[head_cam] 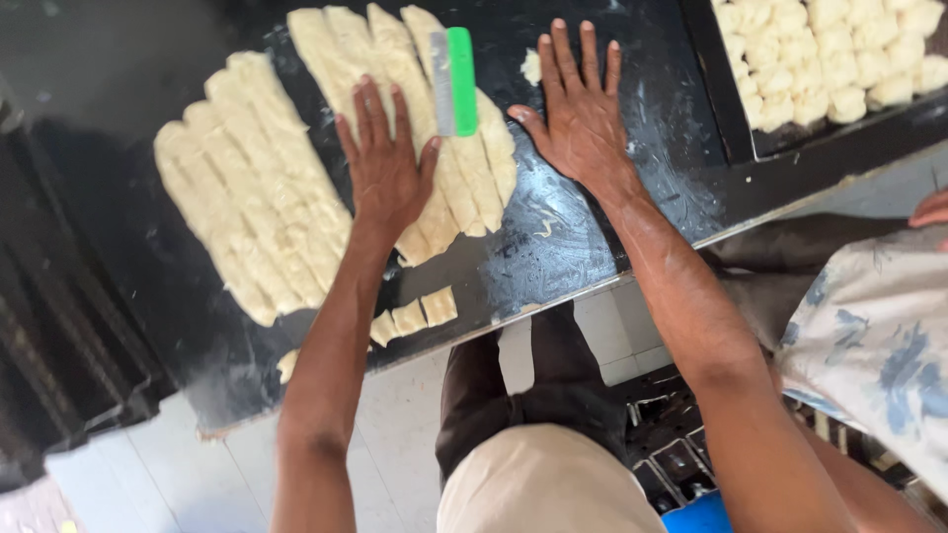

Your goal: The person uses a scraper to cut dough into small pieces, then shapes each piece by hand before placing them onto a tray.

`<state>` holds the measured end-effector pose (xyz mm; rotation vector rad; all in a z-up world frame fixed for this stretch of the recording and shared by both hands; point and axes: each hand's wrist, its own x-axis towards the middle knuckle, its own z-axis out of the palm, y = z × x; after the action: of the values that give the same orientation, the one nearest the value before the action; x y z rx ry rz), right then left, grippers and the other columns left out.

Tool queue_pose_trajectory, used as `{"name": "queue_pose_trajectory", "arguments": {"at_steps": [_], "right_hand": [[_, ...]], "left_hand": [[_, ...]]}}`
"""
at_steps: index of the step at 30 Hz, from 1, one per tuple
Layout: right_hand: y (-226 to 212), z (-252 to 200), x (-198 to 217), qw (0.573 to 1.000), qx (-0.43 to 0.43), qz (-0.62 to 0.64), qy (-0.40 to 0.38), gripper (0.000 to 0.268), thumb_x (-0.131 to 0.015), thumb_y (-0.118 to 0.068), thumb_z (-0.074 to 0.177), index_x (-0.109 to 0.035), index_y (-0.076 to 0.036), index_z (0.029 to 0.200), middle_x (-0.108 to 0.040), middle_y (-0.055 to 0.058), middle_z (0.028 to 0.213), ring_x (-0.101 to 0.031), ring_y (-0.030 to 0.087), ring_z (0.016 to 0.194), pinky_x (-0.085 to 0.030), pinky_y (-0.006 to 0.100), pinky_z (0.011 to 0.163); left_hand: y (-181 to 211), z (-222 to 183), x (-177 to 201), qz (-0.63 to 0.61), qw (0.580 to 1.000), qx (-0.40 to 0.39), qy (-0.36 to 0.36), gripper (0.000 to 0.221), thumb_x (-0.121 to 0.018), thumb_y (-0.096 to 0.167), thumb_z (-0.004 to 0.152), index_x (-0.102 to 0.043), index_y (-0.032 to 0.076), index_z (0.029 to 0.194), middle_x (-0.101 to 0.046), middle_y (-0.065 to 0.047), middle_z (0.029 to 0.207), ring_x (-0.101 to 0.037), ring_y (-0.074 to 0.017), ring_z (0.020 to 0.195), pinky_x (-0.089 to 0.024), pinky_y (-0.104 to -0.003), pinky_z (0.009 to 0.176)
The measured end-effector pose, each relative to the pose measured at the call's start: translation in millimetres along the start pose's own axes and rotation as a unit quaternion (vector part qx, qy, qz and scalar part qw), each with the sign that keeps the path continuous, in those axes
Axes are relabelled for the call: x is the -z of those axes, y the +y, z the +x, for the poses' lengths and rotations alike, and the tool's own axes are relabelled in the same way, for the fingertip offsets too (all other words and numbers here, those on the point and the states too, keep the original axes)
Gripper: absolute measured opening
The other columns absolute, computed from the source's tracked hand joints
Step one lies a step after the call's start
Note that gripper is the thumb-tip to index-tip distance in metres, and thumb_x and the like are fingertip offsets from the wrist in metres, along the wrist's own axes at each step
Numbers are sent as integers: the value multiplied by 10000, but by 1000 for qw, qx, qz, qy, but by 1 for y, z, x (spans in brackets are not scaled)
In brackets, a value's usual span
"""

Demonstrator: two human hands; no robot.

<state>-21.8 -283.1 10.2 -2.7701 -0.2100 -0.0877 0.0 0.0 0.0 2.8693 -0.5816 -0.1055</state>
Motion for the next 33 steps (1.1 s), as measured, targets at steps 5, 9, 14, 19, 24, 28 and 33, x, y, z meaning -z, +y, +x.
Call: {"name": "queue_pose_trajectory", "arguments": {"at_steps": [5, 9, 14, 19, 24, 28, 33], "right_hand": [[2, 2, 3, 1000, 2, 3, -12, 820, -477, -549, 1135, -320, 100, 1611, -197, 259, 1708, -83, 476, 1573, -26, 688, 1239], [4, 2, 5, 1000, 5, 13, -23, 802, -464, -519, 1119, -326, 126, 1575, -219, 291, 1680, -98, 491, 1547, -18, 686, 1212], [20, 0, -2, 996, -11, 89, -1, 612, -436, -341, 1161, -344, 88, 1588, -310, 267, 1661, -195, 429, 1574, -64, 610, 1275], [34, 3, 0, 987, 45, 140, 69, 445, -576, -80, 1107, -479, 71, 1514, -479, 264, 1552, -400, 416, 1481, -291, 545, 1235], [33, 6, 38, 976, 65, 205, 32, 339, -668, 26, 1041, -635, 51, 1378, -617, 228, 1394, -611, 355, 1260, -546, 417, 1047], [8, 26, 24, 982, 122, 135, 58, 302, -726, 35, 940, -699, 73, 1239, -680, 199, 1187, -634, 336, 1070, -570, 417, 901], [-5, 7, 32, 986, 117, 105, 54, 102, -705, 108, 964, -724, 50, 1046, -671, 175, 1014, -651, 299, 999, -562, 424, 830]], "left_hand": [[10, -4, 23, -35, 999, 20, 23, 750, -444, 494, 1126, -250, -22, 1635, -93, -284, 1702, -72, -426, 1597, -39, -626, 1270], [18, -8, 31, -52, 998, 16, 41, 775, -454, 533, 1115, -258, -2, 1641, -92, -279, 1694, -67, -410, 1588, -36, -605, 1269], [13, -29, 47, -215, 967, 20, 136, 583, -549, 352, 1160, -377, 88, 1650, -227, -196, 1730, -212, -393, 1619, -161, -568, 1324], [28, -99, 70, -219, 964, 40, 147, 340, -706, 132, 1019, -675, 132, 1358, -584, -141, 1468, -549, -366, 1357, -448, -486, 1152], [61, -190, 62, -156, 981, -81, 81, 350, -800, 225, 844, -755, 146, 1182, -646, -96, 1348, -575, -323, 1298, -449, -497, 1095], [63, -219, 55, -128, 986, -69, 79, 294, -760, 96, 842, -769, 147, 1131, -672, -63, 1321, -602, -288, 1281, -500, -451, 1080], [60, -206, 52, -135, 982, -62, 118, 303, -741, 6, 880, -744, 24, 1182, -717, -137, 1252, -657, -303, 1100, -581, -398, 917]]}}
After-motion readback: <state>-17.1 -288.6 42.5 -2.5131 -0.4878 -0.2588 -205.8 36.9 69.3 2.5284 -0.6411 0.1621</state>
